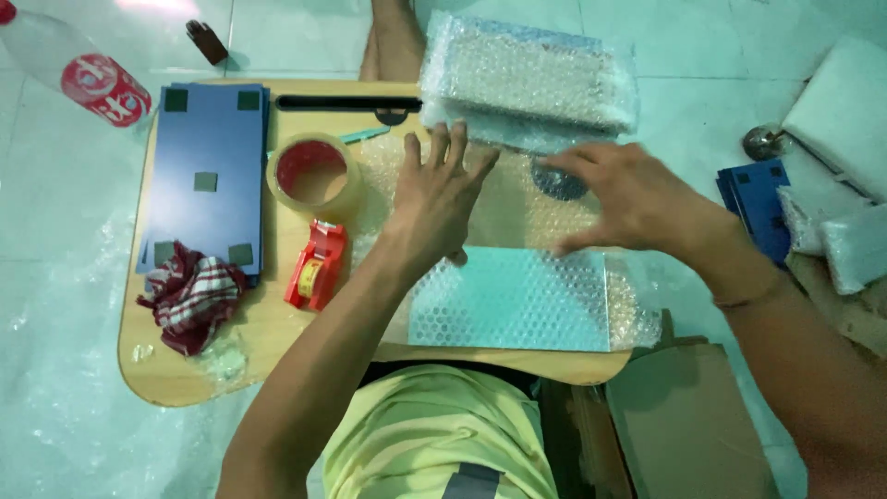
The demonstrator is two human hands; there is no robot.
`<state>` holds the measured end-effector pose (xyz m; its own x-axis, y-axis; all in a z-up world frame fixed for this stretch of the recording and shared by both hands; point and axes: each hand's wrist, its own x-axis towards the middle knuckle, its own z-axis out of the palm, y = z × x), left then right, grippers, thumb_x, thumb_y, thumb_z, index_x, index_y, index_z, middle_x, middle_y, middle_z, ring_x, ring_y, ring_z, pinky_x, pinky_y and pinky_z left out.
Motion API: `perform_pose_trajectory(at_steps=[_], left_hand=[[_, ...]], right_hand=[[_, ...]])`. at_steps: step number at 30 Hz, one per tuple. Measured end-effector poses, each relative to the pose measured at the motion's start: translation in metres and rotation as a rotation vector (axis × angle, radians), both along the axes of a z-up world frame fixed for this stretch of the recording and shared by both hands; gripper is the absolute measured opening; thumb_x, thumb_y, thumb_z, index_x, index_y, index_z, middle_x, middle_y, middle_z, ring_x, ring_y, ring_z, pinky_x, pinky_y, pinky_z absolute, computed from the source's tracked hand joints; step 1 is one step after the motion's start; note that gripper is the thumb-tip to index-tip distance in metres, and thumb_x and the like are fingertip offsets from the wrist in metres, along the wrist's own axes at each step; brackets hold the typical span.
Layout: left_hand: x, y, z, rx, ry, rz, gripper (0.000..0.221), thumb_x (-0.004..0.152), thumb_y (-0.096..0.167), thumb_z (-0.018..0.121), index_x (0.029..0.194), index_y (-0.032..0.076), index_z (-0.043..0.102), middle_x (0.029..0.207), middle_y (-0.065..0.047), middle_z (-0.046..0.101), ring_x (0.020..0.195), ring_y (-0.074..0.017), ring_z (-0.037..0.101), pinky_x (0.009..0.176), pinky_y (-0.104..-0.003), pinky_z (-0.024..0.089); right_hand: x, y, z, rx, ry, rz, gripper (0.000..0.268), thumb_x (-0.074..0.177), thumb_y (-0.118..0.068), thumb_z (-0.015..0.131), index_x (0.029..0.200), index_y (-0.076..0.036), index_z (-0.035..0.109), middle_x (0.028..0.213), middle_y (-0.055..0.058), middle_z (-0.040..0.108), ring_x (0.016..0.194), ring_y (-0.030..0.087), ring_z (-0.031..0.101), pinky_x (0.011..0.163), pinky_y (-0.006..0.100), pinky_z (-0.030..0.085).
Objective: The person wipes a blue panel with a cloth, wraps it in bubble wrap, and secures it with tape on a small wooden board.
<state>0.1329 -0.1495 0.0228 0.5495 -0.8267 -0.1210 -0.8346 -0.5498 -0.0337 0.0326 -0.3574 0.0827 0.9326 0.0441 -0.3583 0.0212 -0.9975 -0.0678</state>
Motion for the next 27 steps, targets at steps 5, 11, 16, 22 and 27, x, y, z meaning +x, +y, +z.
perform_pose_trajectory(at_steps=[5, 11, 16, 22, 27], left_hand=[[0.008, 0.004, 0.003, -0.047, 0.059, 0.004, 0.132, 0.053, 0.030, 0.101, 0.164, 0.023, 0.031, 0.147, -0.034, 0.049, 0.138, -0.0546, 0.043, 0.110, -0.074, 0.022], [0.017, 0.000, -0.009, -0.104, 0.055, -0.017, 0.138, 0.043, 0.031, 0.103, 0.162, 0.020, 0.035, 0.138, -0.031, 0.060, 0.135, -0.0526, 0.048, 0.113, -0.076, 0.012], [0.007, 0.007, -0.015, -0.086, -0.090, -0.035, 0.132, 0.042, 0.053, 0.102, 0.156, 0.018, 0.045, 0.140, -0.026, 0.060, 0.135, -0.0444, 0.051, 0.116, -0.067, 0.019], [-0.018, 0.030, -0.029, -0.242, -0.052, -0.058, 0.098, 0.044, 0.040, 0.103, 0.129, 0.013, 0.062, 0.122, -0.022, 0.062, 0.126, -0.0414, 0.050, 0.114, -0.065, 0.026], [-0.043, 0.039, -0.032, -0.345, -0.182, -0.099, 0.063, 0.052, 0.025, 0.100, 0.109, 0.015, 0.078, 0.123, -0.013, 0.068, 0.135, -0.0368, 0.049, 0.122, -0.064, 0.021]], right_hand=[[0.012, 0.001, -0.024, -0.196, -0.086, 0.091, 0.127, 0.056, -0.065, 0.092, 0.162, -0.027, 0.032, 0.149, 0.016, 0.050, 0.134, 0.045, 0.052, 0.105, 0.059, 0.039], [0.010, -0.009, -0.035, -0.311, -0.169, 0.147, 0.145, 0.042, -0.084, 0.085, 0.164, -0.021, 0.036, 0.118, 0.007, 0.065, 0.114, 0.037, 0.061, 0.099, 0.053, 0.036], [0.003, -0.012, -0.036, -0.383, -0.153, 0.176, 0.116, 0.051, -0.080, 0.087, 0.148, -0.024, 0.056, 0.095, 0.000, 0.065, 0.103, 0.033, 0.061, 0.097, 0.053, 0.036], [-0.027, -0.017, -0.045, -0.275, -0.387, 0.242, 0.066, 0.062, -0.079, 0.080, 0.107, -0.030, 0.074, 0.105, -0.004, 0.058, 0.104, 0.024, 0.062, 0.099, 0.044, 0.044], [-0.059, -0.013, -0.049, -0.231, -0.359, 0.217, 0.041, 0.067, -0.040, 0.089, 0.100, -0.028, 0.067, 0.091, -0.008, 0.067, 0.086, 0.017, 0.071, 0.087, 0.039, 0.048]])
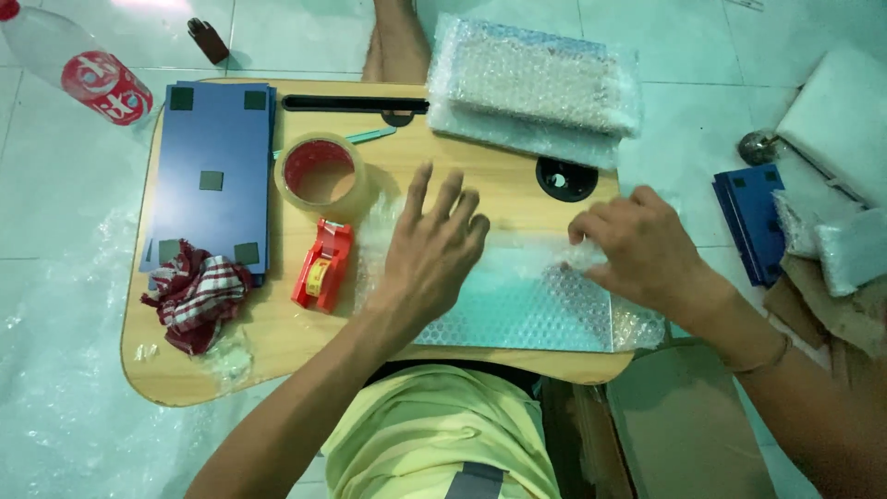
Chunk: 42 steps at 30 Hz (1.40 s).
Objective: The person wipes a blue panel with a cloth, wraps it in bubble wrap, and secures it with tape on a small wooden board.
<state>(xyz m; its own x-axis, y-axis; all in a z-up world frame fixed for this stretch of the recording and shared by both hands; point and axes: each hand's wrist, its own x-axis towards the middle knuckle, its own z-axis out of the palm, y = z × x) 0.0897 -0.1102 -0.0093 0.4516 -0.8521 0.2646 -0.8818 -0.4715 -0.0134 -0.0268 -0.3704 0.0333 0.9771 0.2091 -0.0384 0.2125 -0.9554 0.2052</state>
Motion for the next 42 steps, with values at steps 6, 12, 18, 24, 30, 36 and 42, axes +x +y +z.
perform_pose_trajectory(at_steps=[6, 12, 18, 24, 30, 36, 42], left_hand=[[-0.037, 0.027, -0.010, -0.187, 0.000, -0.078, 0.053, 0.044, 0.001, 0.092, 0.092, 0.009, 0.071, 0.085, -0.015, 0.070, 0.093, -0.0385, 0.069, 0.098, -0.063, 0.047], [-0.069, 0.069, 0.014, -0.162, 0.170, -0.091, 0.036, 0.069, 0.005, 0.083, 0.103, 0.010, 0.072, 0.111, -0.020, 0.074, 0.116, -0.0426, 0.069, 0.102, -0.067, 0.045], [-0.086, 0.088, 0.000, -0.163, 0.316, -0.075, 0.033, 0.081, 0.014, 0.063, 0.111, 0.001, 0.069, 0.138, -0.018, 0.064, 0.138, -0.0387, 0.053, 0.117, -0.060, 0.033], [-0.098, 0.096, -0.007, -0.175, 0.395, -0.052, 0.035, 0.078, 0.011, 0.068, 0.111, 0.002, 0.070, 0.142, -0.018, 0.061, 0.142, -0.0393, 0.047, 0.120, -0.061, 0.028], [-0.105, 0.095, -0.014, -0.223, 0.426, -0.040, 0.029, 0.080, 0.007, 0.066, 0.107, -0.001, 0.070, 0.143, -0.020, 0.059, 0.142, -0.0444, 0.046, 0.120, -0.065, 0.027], [-0.103, 0.097, -0.015, -0.275, 0.419, -0.013, 0.021, 0.075, 0.005, 0.070, 0.096, 0.003, 0.073, 0.136, -0.014, 0.066, 0.140, -0.0393, 0.050, 0.122, -0.063, 0.029], [-0.105, 0.099, -0.013, -0.347, 0.359, 0.017, 0.019, 0.075, 0.006, 0.073, 0.094, 0.006, 0.075, 0.130, -0.008, 0.070, 0.135, -0.0346, 0.056, 0.121, -0.061, 0.033]], right_hand=[[-0.036, 0.010, -0.009, -0.014, -0.056, 0.016, 0.057, 0.061, -0.020, 0.087, 0.115, -0.028, 0.072, 0.083, -0.003, 0.070, 0.073, 0.019, 0.072, 0.080, 0.037, 0.056], [-0.066, 0.035, -0.003, 0.049, 0.028, -0.025, 0.052, 0.071, -0.035, 0.085, 0.119, -0.024, 0.070, 0.100, 0.001, 0.071, 0.091, 0.024, 0.074, 0.090, 0.042, 0.057], [-0.094, 0.050, -0.012, 0.286, -0.204, -0.072, 0.025, 0.072, -0.005, 0.073, 0.097, -0.011, 0.074, 0.103, 0.002, 0.072, 0.094, 0.022, 0.070, 0.086, 0.040, 0.053], [-0.112, 0.051, -0.031, 0.188, -0.220, -0.123, 0.030, 0.071, -0.009, 0.079, 0.101, -0.010, 0.077, 0.107, 0.004, 0.079, 0.099, 0.024, 0.076, 0.082, 0.037, 0.059], [-0.115, 0.052, -0.019, 0.343, -0.141, -0.124, 0.047, 0.066, -0.015, 0.080, 0.112, -0.009, 0.072, 0.117, 0.006, 0.074, 0.108, 0.026, 0.071, 0.090, 0.038, 0.056], [-0.127, 0.050, -0.028, 0.326, -0.193, -0.030, 0.030, 0.077, -0.018, 0.080, 0.105, -0.008, 0.077, 0.116, 0.011, 0.075, 0.107, 0.028, 0.072, 0.086, 0.038, 0.059], [-0.137, 0.062, -0.029, 0.168, -0.257, 0.014, 0.023, 0.086, -0.015, 0.071, 0.108, -0.007, 0.073, 0.116, 0.008, 0.076, 0.107, 0.025, 0.073, 0.081, 0.036, 0.057]])
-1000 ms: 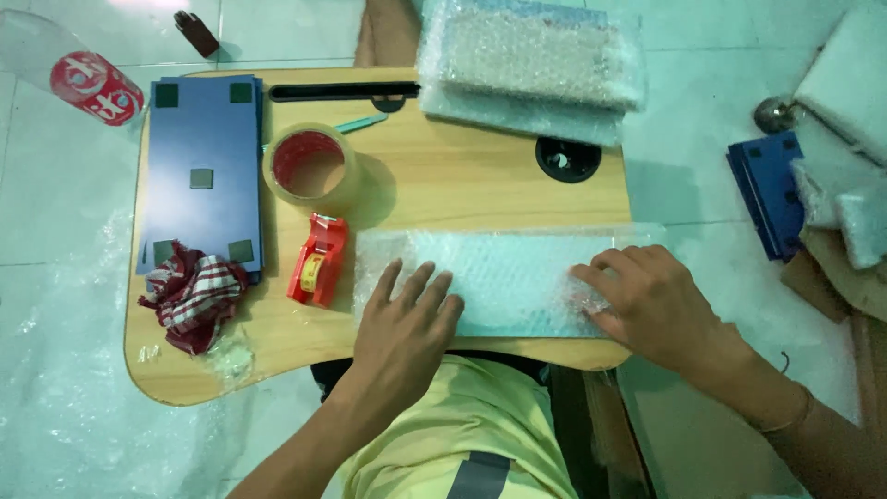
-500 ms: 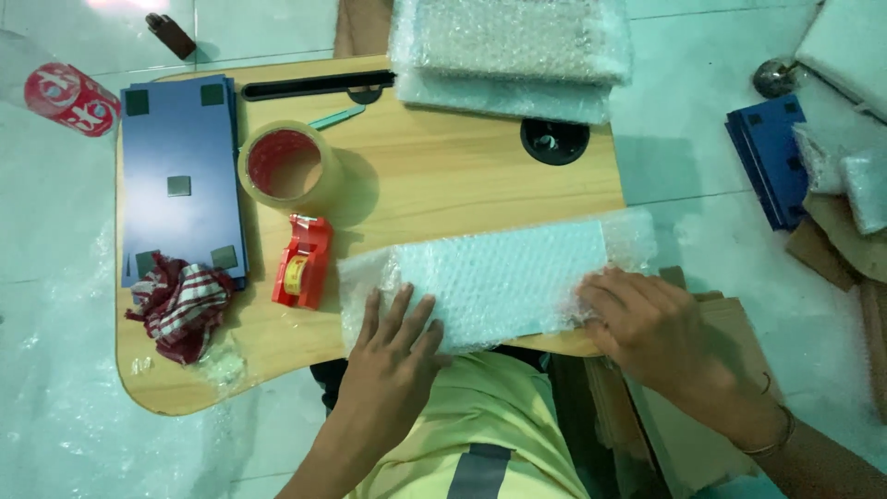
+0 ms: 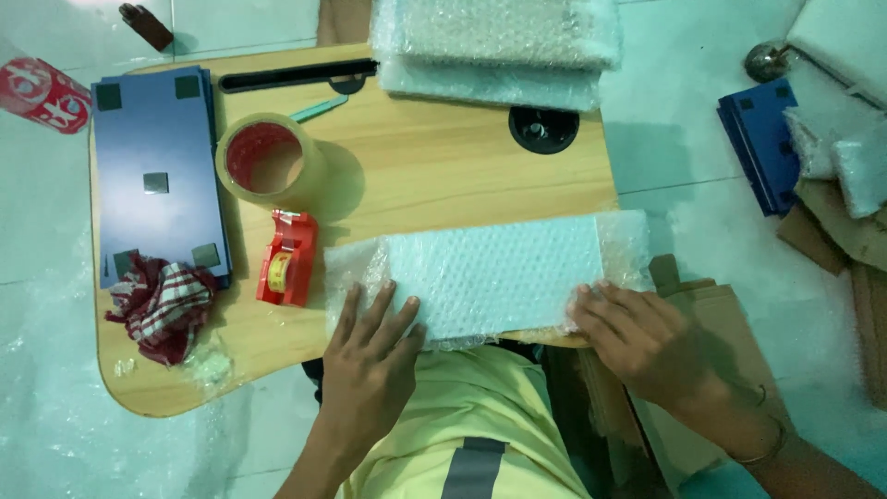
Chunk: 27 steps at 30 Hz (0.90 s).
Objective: The person wipes a blue panel with a cloth, wraps it in bubble wrap, and secures it with tape on a small wooden board.
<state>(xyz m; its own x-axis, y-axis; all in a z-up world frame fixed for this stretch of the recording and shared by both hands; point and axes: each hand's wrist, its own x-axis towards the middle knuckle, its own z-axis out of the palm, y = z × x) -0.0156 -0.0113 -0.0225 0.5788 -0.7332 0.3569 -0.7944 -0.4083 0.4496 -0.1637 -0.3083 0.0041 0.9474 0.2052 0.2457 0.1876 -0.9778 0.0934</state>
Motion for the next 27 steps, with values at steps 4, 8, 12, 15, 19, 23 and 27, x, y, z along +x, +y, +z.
perform_pose_trajectory(at_steps=[4, 8, 12, 15, 19, 23, 27], left_hand=[[-0.003, 0.004, -0.005, -0.004, -0.038, 0.018, 0.022, 0.077, 0.010, 0.073, 0.099, 0.010, 0.075, 0.131, -0.004, 0.070, 0.136, -0.0309, 0.056, 0.121, -0.061, 0.031], [-0.015, 0.003, -0.025, -0.121, -0.141, 0.103, 0.029, 0.075, 0.005, 0.078, 0.104, 0.009, 0.078, 0.117, -0.008, 0.062, 0.114, -0.0280, 0.056, 0.107, -0.053, 0.040], [-0.022, 0.005, -0.038, -0.189, -0.220, 0.114, 0.033, 0.077, 0.004, 0.078, 0.110, 0.006, 0.077, 0.104, -0.007, 0.062, 0.096, -0.0268, 0.057, 0.096, -0.048, 0.046], [-0.020, 0.008, -0.040, -0.230, -0.227, 0.092, 0.032, 0.078, 0.007, 0.080, 0.110, 0.007, 0.077, 0.102, -0.005, 0.064, 0.096, -0.0257, 0.057, 0.098, -0.048, 0.044], [-0.019, 0.014, -0.042, -0.241, -0.259, 0.074, 0.028, 0.079, 0.009, 0.085, 0.107, 0.008, 0.079, 0.099, -0.005, 0.064, 0.092, -0.0244, 0.059, 0.097, -0.048, 0.045], [-0.016, 0.019, -0.035, -0.283, -0.395, 0.125, 0.029, 0.077, 0.004, 0.093, 0.100, 0.016, 0.079, 0.096, -0.002, 0.062, 0.094, -0.0219, 0.062, 0.085, -0.044, 0.047], [-0.005, 0.010, -0.010, -0.406, -0.466, 0.154, 0.024, 0.079, 0.004, 0.091, 0.087, 0.018, 0.073, 0.085, 0.000, 0.062, 0.078, -0.0174, 0.059, 0.077, -0.041, 0.048]], right_hand=[[-0.009, -0.003, -0.017, 0.010, -0.071, 0.031, 0.019, 0.085, -0.011, 0.076, 0.103, -0.004, 0.076, 0.113, 0.011, 0.078, 0.104, 0.027, 0.075, 0.082, 0.038, 0.061], [-0.014, -0.001, -0.023, 0.012, -0.144, 0.052, 0.020, 0.087, -0.009, 0.078, 0.107, -0.004, 0.076, 0.119, 0.014, 0.077, 0.107, 0.031, 0.075, 0.090, 0.041, 0.061], [-0.022, 0.002, -0.036, 0.043, -0.191, 0.029, 0.041, 0.088, -0.031, 0.082, 0.115, -0.001, 0.074, 0.123, 0.017, 0.076, 0.113, 0.035, 0.073, 0.093, 0.044, 0.059], [-0.038, 0.006, -0.051, 0.026, -0.153, 0.006, 0.050, 0.083, -0.041, 0.086, 0.116, -0.006, 0.073, 0.131, 0.020, 0.071, 0.123, 0.036, 0.068, 0.104, 0.049, 0.057], [-0.046, -0.003, -0.050, 0.000, -0.122, 0.034, 0.031, 0.089, -0.017, 0.081, 0.118, -0.010, 0.074, 0.135, 0.015, 0.070, 0.123, 0.032, 0.067, 0.095, 0.045, 0.057], [-0.045, 0.008, -0.010, 0.056, -0.039, 0.063, 0.027, 0.084, -0.007, 0.081, 0.111, -0.011, 0.076, 0.125, 0.008, 0.075, 0.112, 0.024, 0.071, 0.081, 0.036, 0.057], [-0.051, 0.005, 0.037, 0.074, 0.126, -0.024, 0.039, 0.077, -0.012, 0.079, 0.116, -0.012, 0.071, 0.133, 0.006, 0.071, 0.121, 0.024, 0.068, 0.090, 0.043, 0.055]])
